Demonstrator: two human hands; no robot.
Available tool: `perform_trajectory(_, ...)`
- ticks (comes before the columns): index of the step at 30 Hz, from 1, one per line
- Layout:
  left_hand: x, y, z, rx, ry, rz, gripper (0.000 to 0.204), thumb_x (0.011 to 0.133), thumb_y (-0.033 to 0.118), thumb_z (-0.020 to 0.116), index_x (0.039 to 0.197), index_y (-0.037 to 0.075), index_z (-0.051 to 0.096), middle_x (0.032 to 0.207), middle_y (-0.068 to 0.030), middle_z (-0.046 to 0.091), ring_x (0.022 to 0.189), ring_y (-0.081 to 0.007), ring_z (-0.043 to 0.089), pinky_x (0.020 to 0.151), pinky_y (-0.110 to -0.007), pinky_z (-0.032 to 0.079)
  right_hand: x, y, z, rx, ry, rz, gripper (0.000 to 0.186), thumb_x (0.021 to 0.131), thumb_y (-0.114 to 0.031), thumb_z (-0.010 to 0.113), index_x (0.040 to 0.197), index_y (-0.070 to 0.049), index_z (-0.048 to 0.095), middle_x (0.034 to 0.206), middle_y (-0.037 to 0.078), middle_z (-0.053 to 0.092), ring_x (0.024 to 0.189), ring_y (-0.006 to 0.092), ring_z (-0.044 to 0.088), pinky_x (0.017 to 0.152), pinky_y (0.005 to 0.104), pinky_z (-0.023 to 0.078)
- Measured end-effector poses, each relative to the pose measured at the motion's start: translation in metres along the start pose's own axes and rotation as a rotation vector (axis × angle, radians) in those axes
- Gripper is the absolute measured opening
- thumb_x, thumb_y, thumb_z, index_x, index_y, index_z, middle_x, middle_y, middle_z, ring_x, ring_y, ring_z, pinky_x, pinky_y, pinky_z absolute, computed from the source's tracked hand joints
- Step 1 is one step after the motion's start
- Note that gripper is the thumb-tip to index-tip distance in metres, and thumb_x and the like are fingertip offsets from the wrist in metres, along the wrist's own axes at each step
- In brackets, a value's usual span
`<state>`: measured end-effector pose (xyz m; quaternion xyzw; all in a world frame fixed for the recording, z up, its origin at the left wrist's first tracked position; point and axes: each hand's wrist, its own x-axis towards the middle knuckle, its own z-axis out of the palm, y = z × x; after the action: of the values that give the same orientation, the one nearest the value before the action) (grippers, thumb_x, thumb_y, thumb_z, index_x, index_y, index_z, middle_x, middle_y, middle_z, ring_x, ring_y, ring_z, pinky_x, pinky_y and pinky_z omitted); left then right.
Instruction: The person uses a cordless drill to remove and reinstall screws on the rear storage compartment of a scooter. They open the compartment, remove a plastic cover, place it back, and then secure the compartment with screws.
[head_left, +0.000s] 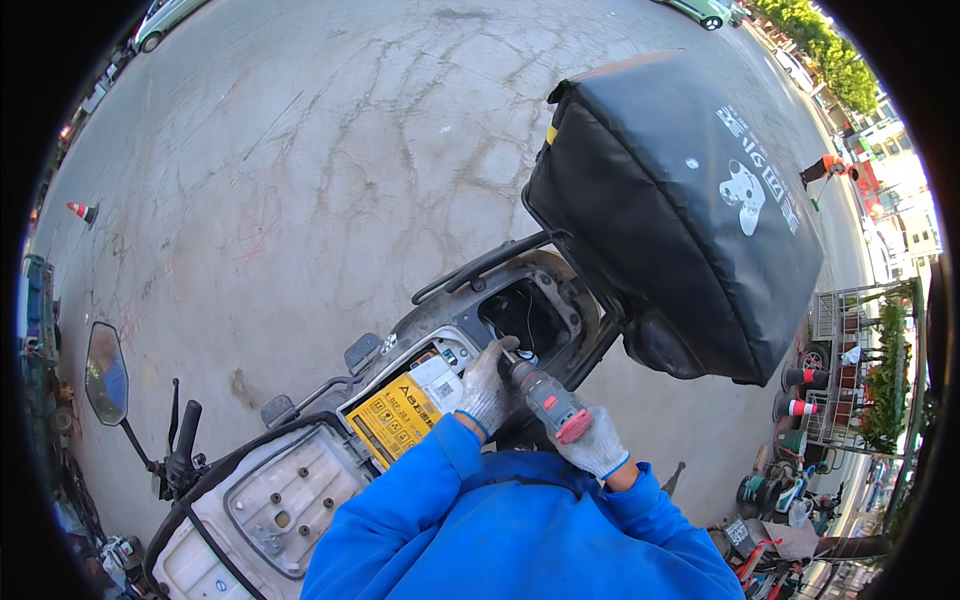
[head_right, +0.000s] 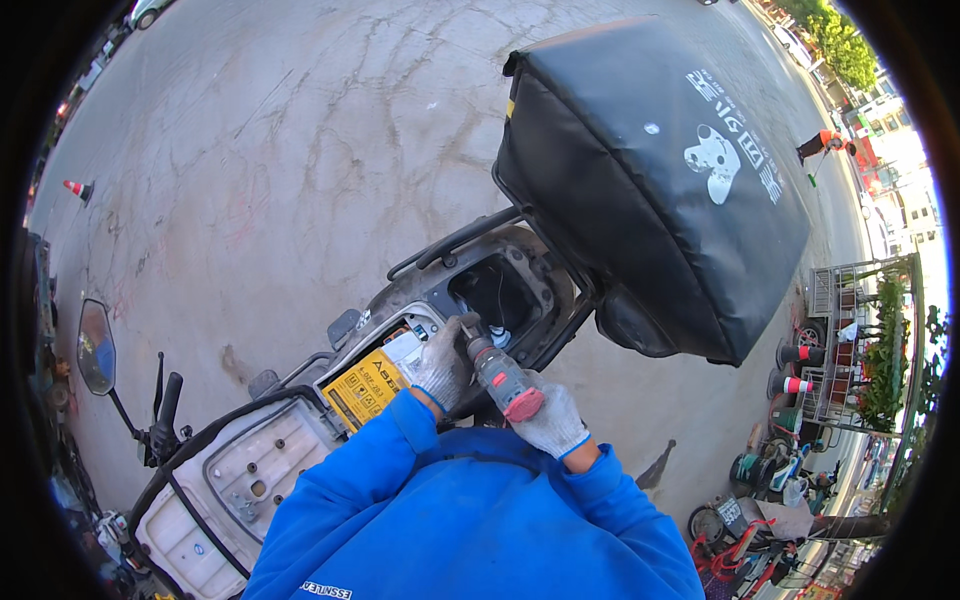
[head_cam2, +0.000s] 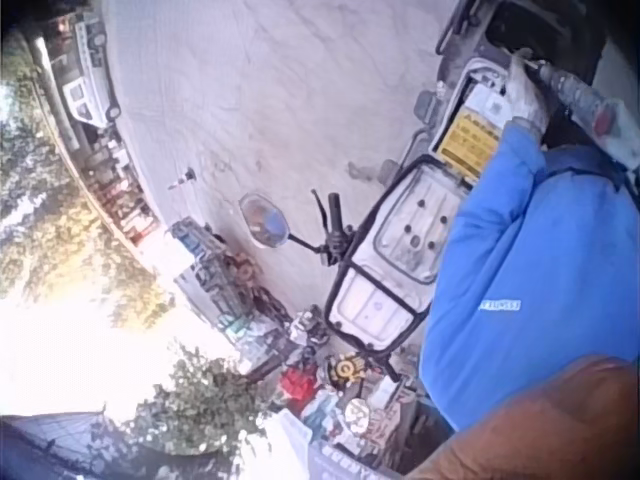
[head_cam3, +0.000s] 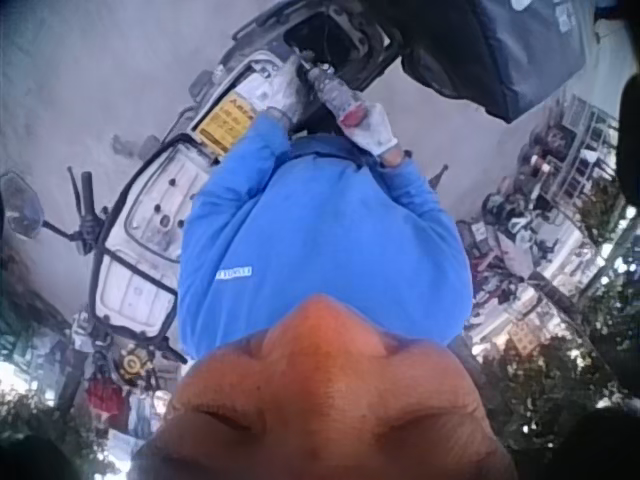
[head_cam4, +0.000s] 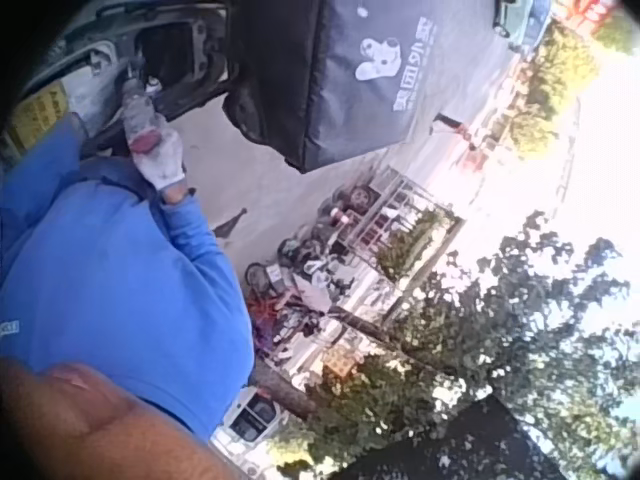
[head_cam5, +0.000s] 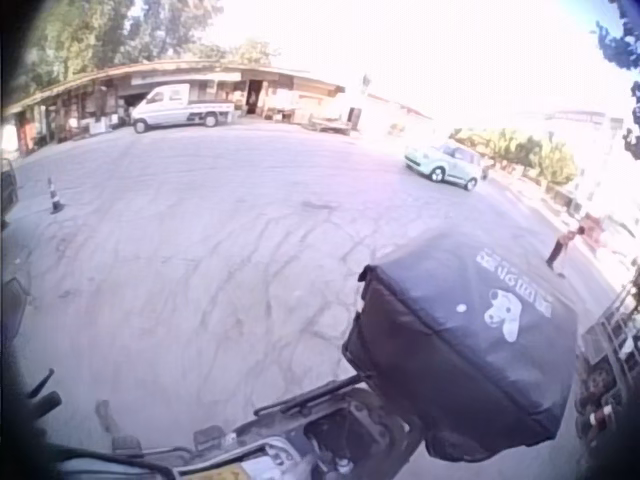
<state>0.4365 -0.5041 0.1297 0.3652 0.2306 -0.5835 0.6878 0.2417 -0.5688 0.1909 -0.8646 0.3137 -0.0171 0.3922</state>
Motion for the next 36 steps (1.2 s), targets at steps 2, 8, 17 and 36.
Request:
perform_trajectory(2, 0.045, -0.011, -0.007, 0.027, -0.050, 0.005, 0.040, 0.109, 0.034, 0.053, 0.133, 0.004, 0.065, 0.105, -0.0120, 0.065, 0.090, -0.0255, 0.066, 0.082, -0.042, 0.059, 0.019, 0.009, -0.007, 0.008, -0.001, 0.018, 0.031, 0.090, -0.022, 0.080, 0.115, -0.006, 0.072, 0.099, 0.019, 0.077, 0.091, 0.0411, 0.075, 0.078, 0.0438, 0.061)
perform_trajectory(8, 0.106, -0.006, 0.060, -0.001, -0.128, -0.016, 0.039, 0.106, 0.030, 0.057, 0.130, 0.000, 0.067, 0.106, -0.0117, 0.067, 0.095, -0.0235, 0.065, 0.089, -0.039, 0.056, 0.079, 0.035, -0.043, -0.043, -0.022, 0.250, 0.028, 0.092, -0.021, 0.079, 0.111, -0.003, 0.072, 0.098, 0.019, 0.077, 0.090, 0.0384, 0.076, 0.078, 0.0429, 0.060)
perform_trajectory(17, 0.220, -0.021, 0.065, -0.405, -0.091, -0.214, 0.020, 0.106, 0.022, 0.060, 0.115, 0.006, 0.068, 0.098, -0.0110, 0.069, 0.091, -0.0275, 0.066, 0.088, -0.042, 0.055, 0.176, 0.057, -0.058, -0.016, -0.118, 0.429, 0.031, 0.091, -0.020, 0.077, 0.113, 0.002, 0.072, 0.099, 0.023, 0.077, 0.096, 0.0406, 0.076, 0.084, 0.0439, 0.059)
perform_trajectory(36, 0.245, -0.028, 0.050, -0.540, -0.134, -0.244, 0.022, 0.109, 0.017, 0.052, 0.119, 0.004, 0.066, 0.107, -0.0128, 0.070, 0.104, -0.0282, 0.068, 0.099, -0.045, 0.055, 0.222, 0.051, -0.054, -0.052, -0.130, 0.518, 0.021, 0.090, -0.016, 0.073, 0.105, -0.002, 0.070, 0.080, 0.010, 0.069, 0.067, 0.0177, 0.068, 0.063, 0.0366, 0.053)
